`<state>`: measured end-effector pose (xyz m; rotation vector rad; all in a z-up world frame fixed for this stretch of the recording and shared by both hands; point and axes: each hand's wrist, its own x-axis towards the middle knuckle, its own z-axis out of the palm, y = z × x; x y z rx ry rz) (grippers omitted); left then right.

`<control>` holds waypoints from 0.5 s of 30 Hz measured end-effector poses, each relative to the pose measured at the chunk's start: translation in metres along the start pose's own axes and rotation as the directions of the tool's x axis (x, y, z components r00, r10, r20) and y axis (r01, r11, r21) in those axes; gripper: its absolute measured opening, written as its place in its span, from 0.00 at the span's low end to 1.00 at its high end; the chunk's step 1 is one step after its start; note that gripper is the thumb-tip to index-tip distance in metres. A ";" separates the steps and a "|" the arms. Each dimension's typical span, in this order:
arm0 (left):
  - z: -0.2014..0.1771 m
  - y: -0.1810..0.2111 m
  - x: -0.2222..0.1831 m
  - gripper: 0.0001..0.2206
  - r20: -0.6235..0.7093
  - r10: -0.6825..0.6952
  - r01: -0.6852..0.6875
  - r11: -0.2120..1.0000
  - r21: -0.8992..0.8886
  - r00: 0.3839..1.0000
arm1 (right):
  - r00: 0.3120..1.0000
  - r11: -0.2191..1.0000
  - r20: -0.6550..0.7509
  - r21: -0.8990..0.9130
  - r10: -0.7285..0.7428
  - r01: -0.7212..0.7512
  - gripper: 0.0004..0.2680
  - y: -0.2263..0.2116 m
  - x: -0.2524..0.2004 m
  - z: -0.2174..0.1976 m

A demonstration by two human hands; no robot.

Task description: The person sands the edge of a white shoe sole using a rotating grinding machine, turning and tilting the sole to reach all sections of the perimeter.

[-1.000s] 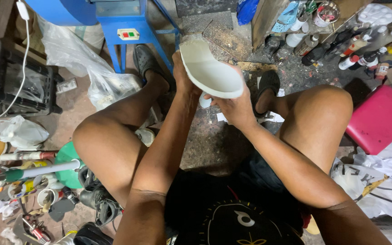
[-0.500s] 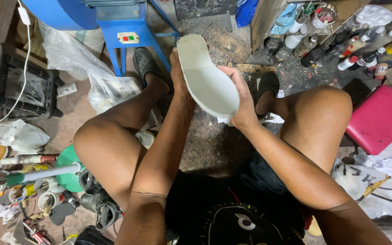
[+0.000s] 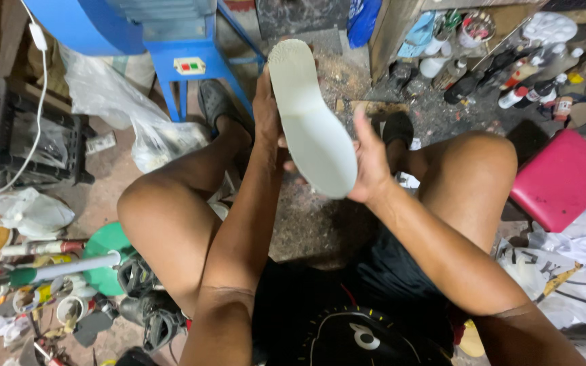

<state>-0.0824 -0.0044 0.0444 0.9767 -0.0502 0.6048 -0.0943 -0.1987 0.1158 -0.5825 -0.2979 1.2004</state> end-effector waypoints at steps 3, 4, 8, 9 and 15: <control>0.024 0.028 -0.005 0.27 0.198 0.105 -0.089 0.992 -0.091 0.974 | 0.997 0.999 0.067 -0.038 -0.030 0.033 0.30 0.009 -0.001 0.001; 0.031 0.034 -0.006 0.28 0.246 0.121 -0.095 0.989 -0.113 0.962 | 0.995 0.997 0.089 -0.047 -0.052 0.056 0.28 0.012 -0.001 -0.002; 0.043 0.047 0.008 0.33 0.287 -0.119 0.215 0.919 -0.330 0.950 | 0.976 0.963 0.070 -0.162 -0.204 0.213 0.26 0.012 -0.002 -0.019; 0.046 0.048 0.012 0.32 0.257 -0.100 0.182 0.930 -0.319 0.961 | 0.967 0.939 0.018 -0.231 -0.256 0.253 0.25 0.011 -0.001 -0.023; 0.050 0.035 0.013 0.24 0.145 -0.096 0.126 0.969 -0.213 0.985 | 0.863 0.631 0.012 -0.677 -0.505 0.379 0.26 0.005 -0.001 -0.028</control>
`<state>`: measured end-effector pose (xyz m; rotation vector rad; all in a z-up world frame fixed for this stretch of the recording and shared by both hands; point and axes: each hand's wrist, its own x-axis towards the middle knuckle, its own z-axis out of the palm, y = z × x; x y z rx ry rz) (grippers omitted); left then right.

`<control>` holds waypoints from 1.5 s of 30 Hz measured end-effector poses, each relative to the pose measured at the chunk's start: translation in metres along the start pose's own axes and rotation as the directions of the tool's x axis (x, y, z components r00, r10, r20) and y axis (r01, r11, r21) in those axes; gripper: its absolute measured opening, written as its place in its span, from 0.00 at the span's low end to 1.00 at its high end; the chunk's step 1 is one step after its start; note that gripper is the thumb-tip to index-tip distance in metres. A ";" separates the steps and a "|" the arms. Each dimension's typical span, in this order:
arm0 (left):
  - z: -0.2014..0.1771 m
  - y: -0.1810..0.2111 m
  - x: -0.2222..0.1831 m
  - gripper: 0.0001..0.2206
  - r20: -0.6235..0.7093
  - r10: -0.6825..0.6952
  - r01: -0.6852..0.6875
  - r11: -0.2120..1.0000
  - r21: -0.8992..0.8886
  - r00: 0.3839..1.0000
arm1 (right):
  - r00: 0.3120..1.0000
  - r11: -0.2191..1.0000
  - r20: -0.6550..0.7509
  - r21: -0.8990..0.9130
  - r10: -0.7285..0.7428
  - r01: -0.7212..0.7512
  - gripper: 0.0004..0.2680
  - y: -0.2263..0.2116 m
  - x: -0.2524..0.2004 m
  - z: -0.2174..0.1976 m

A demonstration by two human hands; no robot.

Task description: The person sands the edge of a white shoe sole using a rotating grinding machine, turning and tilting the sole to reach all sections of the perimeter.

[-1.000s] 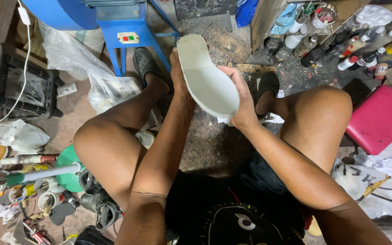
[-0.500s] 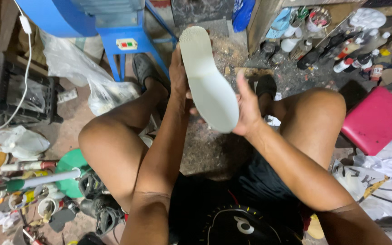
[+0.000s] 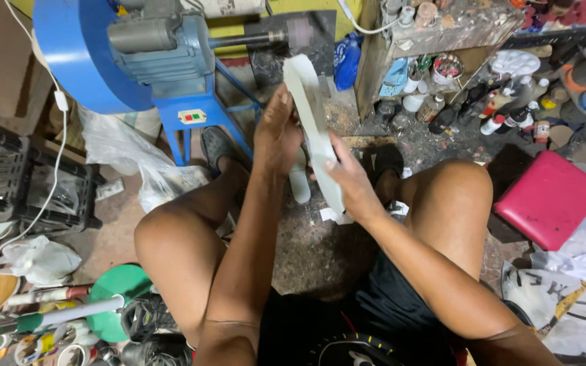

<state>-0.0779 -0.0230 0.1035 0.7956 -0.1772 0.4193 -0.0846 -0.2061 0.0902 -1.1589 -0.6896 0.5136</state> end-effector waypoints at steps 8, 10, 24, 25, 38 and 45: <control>0.008 -0.009 -0.003 0.19 0.102 -0.019 0.038 0.981 -0.190 0.995 | 0.995 0.967 -0.009 -0.236 -0.099 0.094 0.26 -0.002 -0.007 0.006; 0.012 -0.007 0.000 0.22 0.017 -0.046 0.048 0.994 -0.095 0.999 | 0.996 0.995 -0.054 -0.054 0.076 -0.079 0.27 -0.005 -0.004 0.006; -0.033 -0.034 0.018 0.31 -0.257 -0.096 0.153 0.965 0.211 0.962 | 0.971 0.973 -0.144 -0.099 0.192 -0.207 0.26 0.018 0.029 -0.014; -0.029 -0.032 0.013 0.31 -0.232 -0.113 0.168 0.959 0.230 0.966 | 0.990 0.972 -0.127 -0.215 0.066 -0.092 0.26 0.016 0.029 -0.012; 0.001 -0.036 0.018 0.29 -0.245 0.054 0.090 0.835 0.543 0.968 | 0.980 0.844 -0.198 -0.530 -0.024 -0.086 0.24 -0.004 0.020 -0.004; 0.001 -0.034 0.016 0.25 -0.205 0.172 -0.004 0.775 0.632 0.964 | 0.988 0.822 -0.155 -0.561 0.015 -0.100 0.25 -0.007 0.015 -0.004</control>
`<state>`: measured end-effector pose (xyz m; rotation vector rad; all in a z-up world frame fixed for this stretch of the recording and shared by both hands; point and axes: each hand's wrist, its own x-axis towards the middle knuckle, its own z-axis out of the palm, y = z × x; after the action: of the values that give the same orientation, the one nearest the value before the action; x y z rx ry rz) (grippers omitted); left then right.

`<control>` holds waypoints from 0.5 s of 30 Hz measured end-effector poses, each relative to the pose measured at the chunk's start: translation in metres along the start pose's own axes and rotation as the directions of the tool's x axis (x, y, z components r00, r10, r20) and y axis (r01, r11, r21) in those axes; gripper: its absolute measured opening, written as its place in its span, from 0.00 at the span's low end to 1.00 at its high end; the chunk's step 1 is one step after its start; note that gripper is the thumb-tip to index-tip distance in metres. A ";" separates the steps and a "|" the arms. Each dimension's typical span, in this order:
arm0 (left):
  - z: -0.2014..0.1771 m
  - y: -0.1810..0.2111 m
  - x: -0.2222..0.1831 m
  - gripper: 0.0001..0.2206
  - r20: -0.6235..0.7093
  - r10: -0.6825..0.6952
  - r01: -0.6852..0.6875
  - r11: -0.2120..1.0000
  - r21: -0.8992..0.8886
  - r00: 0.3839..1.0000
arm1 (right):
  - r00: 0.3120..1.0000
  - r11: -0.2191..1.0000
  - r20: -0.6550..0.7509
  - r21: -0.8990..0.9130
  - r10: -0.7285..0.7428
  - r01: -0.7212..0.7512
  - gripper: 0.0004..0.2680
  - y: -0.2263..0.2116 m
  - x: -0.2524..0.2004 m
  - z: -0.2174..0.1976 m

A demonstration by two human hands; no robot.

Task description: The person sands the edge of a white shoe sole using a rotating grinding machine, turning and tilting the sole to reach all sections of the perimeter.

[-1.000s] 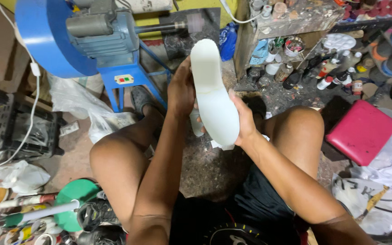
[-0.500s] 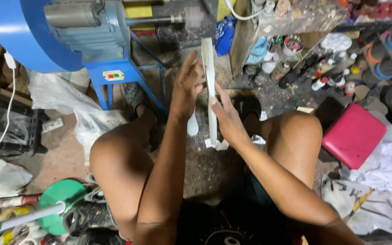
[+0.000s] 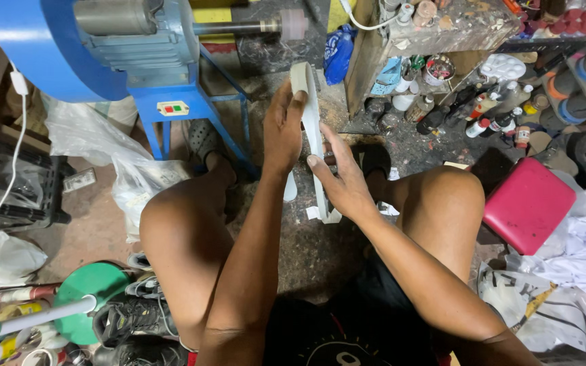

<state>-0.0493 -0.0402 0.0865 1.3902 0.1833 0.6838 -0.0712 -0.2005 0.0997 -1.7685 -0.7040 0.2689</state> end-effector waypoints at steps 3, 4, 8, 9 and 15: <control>-0.002 0.003 -0.002 0.25 0.025 0.012 -0.015 0.989 0.147 1.000 | 0.991 0.989 0.015 -0.070 -0.130 0.130 0.24 0.007 0.000 -0.002; -0.003 0.003 0.000 0.26 0.034 -0.059 0.053 0.985 0.163 0.998 | 0.977 0.970 0.019 -0.116 -0.214 0.215 0.23 0.010 0.001 -0.003; -0.015 -0.011 0.011 0.30 0.026 -0.321 0.322 0.940 -0.114 0.947 | 0.902 0.679 0.321 0.595 0.289 -0.429 0.23 0.016 0.020 -0.013; -0.018 -0.020 0.012 0.30 0.054 -0.354 0.357 0.911 -0.205 0.934 | 0.870 0.553 0.426 0.675 0.249 -0.488 0.24 0.017 0.024 -0.022; -0.023 -0.043 0.030 0.33 0.345 -0.375 0.509 0.587 -0.630 0.860 | 0.781 0.213 0.624 0.760 0.020 -0.613 0.23 0.025 0.055 -0.030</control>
<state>-0.0227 -0.0057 0.0491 0.5929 0.1010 0.1471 -0.0039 -0.1968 0.0954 -0.5522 -0.2950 1.2476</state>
